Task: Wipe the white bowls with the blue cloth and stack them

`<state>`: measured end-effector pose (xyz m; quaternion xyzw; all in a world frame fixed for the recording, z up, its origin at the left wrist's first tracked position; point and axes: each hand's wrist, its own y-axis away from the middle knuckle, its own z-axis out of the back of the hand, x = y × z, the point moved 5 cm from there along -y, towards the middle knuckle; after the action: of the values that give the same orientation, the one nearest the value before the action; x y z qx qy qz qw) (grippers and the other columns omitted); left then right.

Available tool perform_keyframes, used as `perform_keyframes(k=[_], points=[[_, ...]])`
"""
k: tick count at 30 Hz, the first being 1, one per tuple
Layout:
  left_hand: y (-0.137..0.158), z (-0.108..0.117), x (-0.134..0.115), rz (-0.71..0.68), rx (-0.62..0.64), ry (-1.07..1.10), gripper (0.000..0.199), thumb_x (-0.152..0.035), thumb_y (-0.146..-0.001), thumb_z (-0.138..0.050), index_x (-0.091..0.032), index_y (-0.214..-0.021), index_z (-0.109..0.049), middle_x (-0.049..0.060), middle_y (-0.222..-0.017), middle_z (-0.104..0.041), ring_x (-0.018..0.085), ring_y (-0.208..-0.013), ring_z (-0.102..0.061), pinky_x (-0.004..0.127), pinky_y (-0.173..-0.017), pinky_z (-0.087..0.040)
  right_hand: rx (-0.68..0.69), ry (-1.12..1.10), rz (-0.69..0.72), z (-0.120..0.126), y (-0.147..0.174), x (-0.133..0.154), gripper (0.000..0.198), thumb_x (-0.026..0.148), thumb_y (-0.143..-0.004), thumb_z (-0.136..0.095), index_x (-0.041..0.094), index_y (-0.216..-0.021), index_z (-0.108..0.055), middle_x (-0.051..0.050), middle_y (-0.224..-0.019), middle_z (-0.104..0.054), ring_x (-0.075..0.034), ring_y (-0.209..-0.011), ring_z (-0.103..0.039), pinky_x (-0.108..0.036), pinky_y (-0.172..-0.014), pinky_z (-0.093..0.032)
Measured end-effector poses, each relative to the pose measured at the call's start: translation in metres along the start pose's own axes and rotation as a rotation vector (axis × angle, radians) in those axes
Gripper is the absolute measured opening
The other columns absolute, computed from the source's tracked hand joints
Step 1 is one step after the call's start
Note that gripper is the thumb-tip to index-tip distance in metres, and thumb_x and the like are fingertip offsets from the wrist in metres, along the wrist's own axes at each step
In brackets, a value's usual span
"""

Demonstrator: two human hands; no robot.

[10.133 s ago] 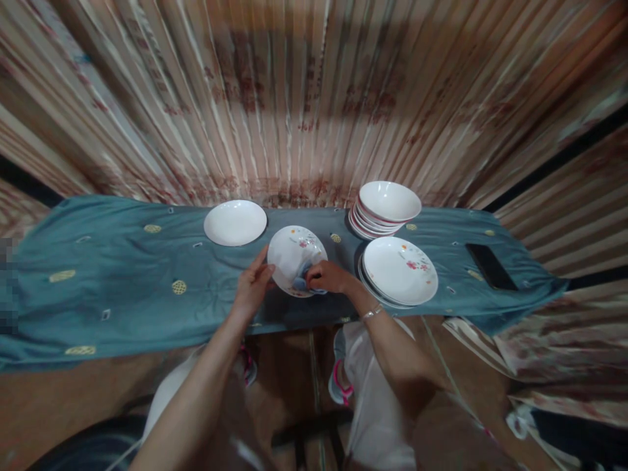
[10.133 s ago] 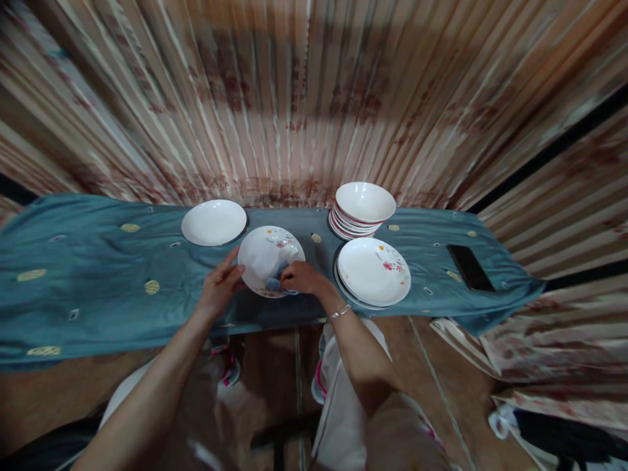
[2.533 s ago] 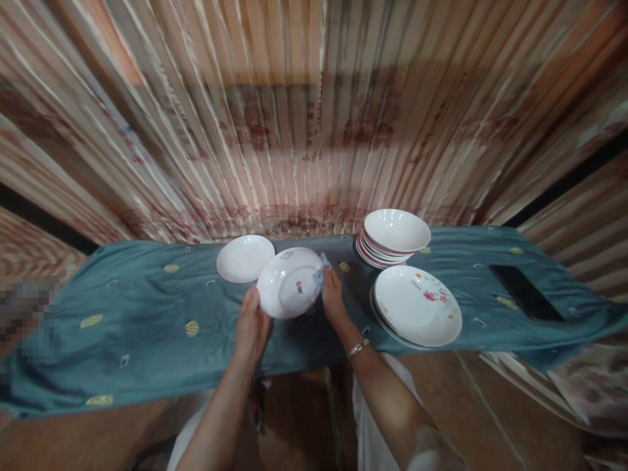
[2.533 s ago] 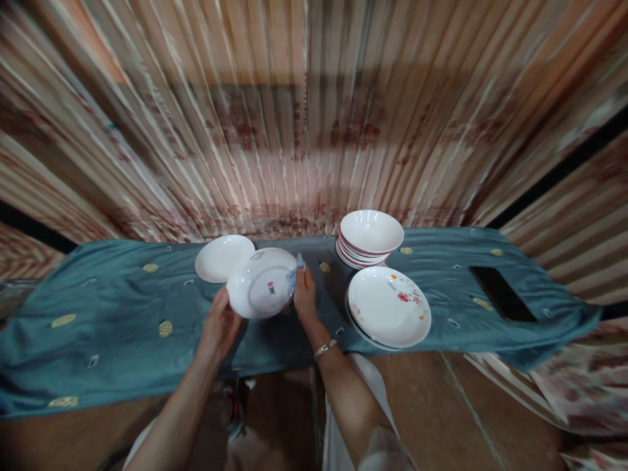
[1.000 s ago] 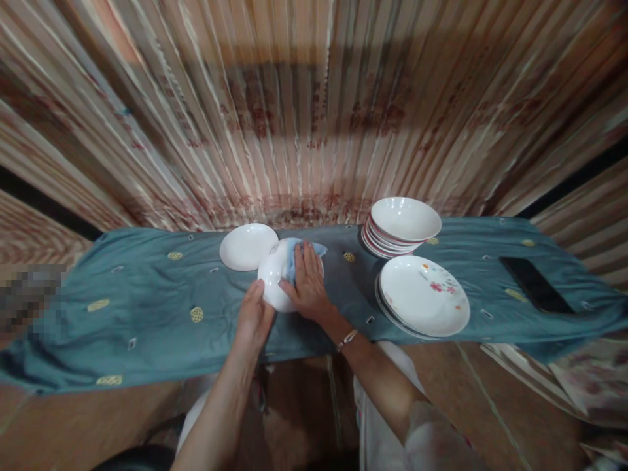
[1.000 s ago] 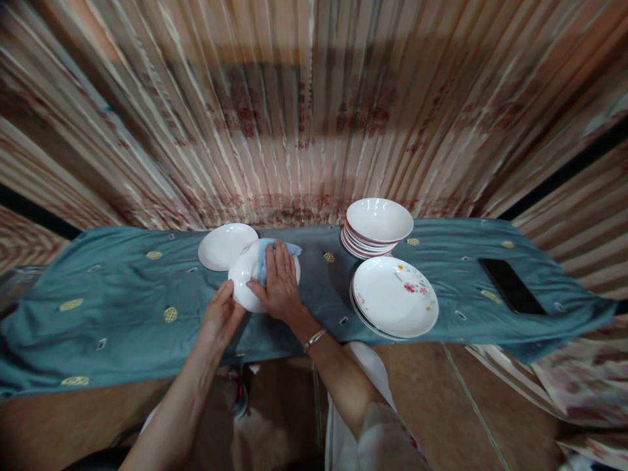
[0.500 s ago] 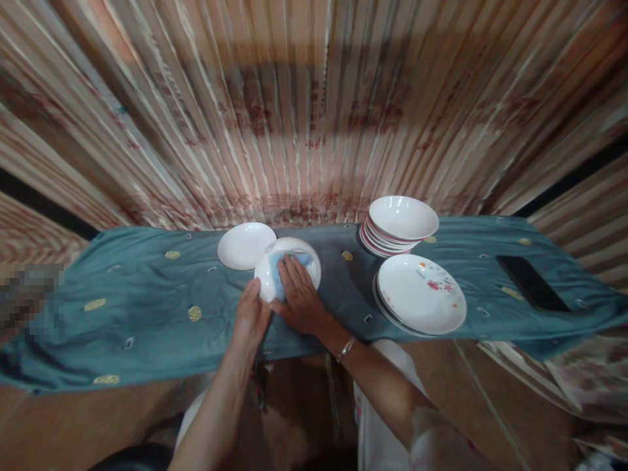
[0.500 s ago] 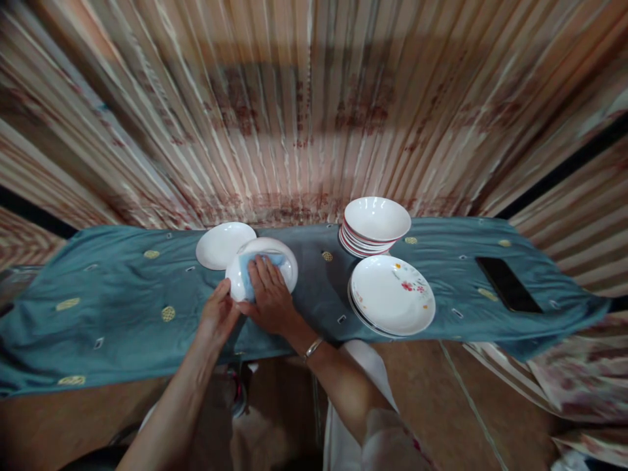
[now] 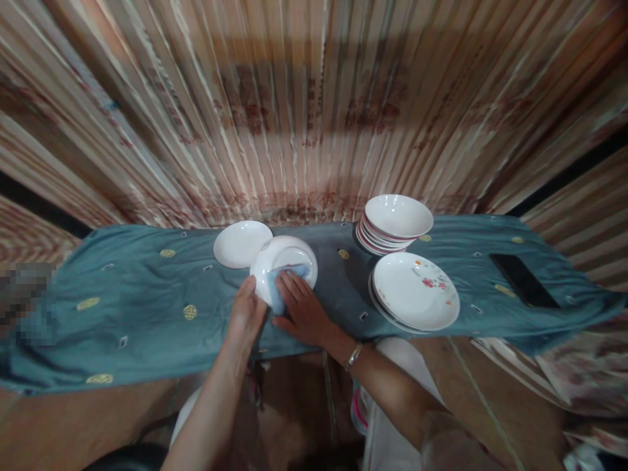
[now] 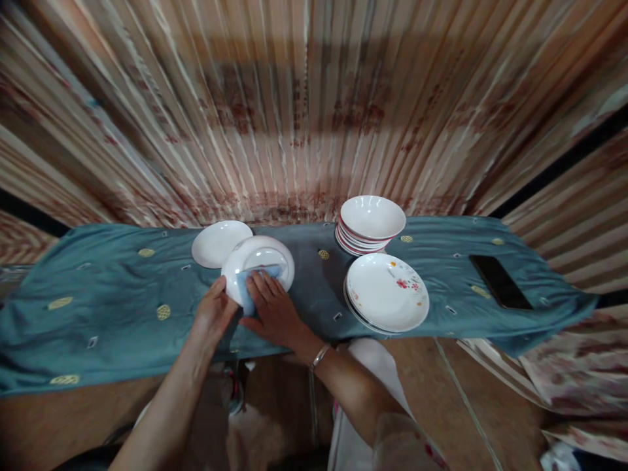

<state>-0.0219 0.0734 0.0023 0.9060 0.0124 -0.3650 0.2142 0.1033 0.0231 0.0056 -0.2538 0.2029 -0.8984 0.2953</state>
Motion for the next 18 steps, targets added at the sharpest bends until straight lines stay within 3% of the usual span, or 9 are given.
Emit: perform_keyframes(k=[5, 11, 18], points=[[-0.001, -0.001, 0.0, 0.007, 0.001, -0.012, 0.006, -0.012, -0.079, -0.064, -0.012, -0.077, -0.069, 0.005, -0.074, -0.074, 0.013, -0.068, -0.068, 0.023, -0.075, -0.056, -0.008, 0.033, 0.011, -0.003, 0.011, -0.004, 0.078, 0.056, -0.096, -0.041, 0.001, -0.15, -0.028, -0.022, -0.156, -0.031, -0.032, -0.149, -0.017, -0.052, -0.119, -0.028], [0.002, -0.004, -0.002, -0.013, -0.015, -0.037, 0.009, -0.012, -0.08, -0.062, -0.013, -0.078, -0.071, 0.007, -0.079, -0.075, 0.017, -0.083, -0.07, 0.028, -0.085, -0.056, -0.011, 0.071, -0.076, -0.008, 0.021, -0.011, 0.078, 0.052, -0.095, -0.046, 0.003, -0.152, -0.024, -0.022, -0.156, -0.031, -0.033, -0.149, -0.017, -0.056, -0.117, -0.029], [0.0, -0.006, -0.001, -0.048, 0.03, -0.042, 0.008, -0.014, -0.079, -0.064, -0.012, -0.077, -0.071, 0.006, -0.078, -0.075, 0.014, -0.074, -0.068, 0.024, -0.081, -0.056, -0.025, 0.087, -0.191, -0.003, 0.023, -0.023, 0.079, 0.051, -0.095, -0.046, 0.0, -0.151, -0.023, -0.025, -0.156, -0.028, -0.033, -0.15, -0.015, -0.055, -0.117, -0.028]])
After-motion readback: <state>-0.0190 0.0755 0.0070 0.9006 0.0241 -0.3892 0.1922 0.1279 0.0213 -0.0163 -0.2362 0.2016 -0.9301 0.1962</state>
